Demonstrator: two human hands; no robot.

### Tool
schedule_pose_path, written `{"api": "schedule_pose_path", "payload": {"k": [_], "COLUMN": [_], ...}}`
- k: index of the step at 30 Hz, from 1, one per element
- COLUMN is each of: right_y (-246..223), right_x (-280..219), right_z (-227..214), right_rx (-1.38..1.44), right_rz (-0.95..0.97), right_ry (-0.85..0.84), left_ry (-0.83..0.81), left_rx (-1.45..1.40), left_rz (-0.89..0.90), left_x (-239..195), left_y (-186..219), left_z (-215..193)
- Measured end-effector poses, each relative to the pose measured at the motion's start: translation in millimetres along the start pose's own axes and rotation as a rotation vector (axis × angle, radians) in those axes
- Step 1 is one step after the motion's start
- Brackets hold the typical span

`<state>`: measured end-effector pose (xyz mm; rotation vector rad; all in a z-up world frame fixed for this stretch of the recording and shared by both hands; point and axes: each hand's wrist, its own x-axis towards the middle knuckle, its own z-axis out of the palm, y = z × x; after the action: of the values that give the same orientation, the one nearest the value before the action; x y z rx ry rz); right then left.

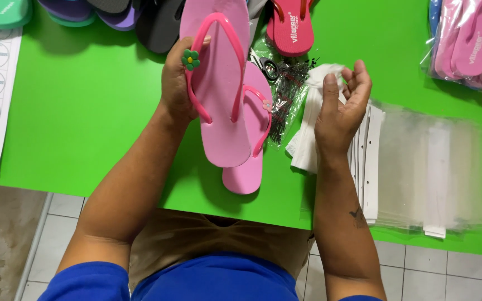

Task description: Cleaning a decorated flip-flop with a cloth and then placing it into a plastic packaging sleeve.

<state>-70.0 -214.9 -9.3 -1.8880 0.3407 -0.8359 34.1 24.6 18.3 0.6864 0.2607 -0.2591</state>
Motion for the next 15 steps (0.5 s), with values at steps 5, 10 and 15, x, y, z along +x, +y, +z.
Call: {"api": "schedule_pose_path", "payload": {"k": [5, 10, 15], "right_y": [-22.7, -44.7, -31.3], "right_x": [-8.8, -26.7, -38.8], "right_z": [6.4, 21.7, 32.9], "right_rx": [-0.074, -0.028, -0.255], "right_rz": [-0.074, -0.067, -0.331], "right_ry": [-0.01, -0.333, -0.489], "left_ry": [-0.083, -0.141, -0.246], "left_rx": [0.097, 0.08, 0.225], "left_rz": [0.103, 0.184, 0.328], "left_x": [-3.2, -7.4, -20.7], "left_y": [2.1, 3.3, 11.3], "left_z": [0.2, 5.3, 11.8]}}
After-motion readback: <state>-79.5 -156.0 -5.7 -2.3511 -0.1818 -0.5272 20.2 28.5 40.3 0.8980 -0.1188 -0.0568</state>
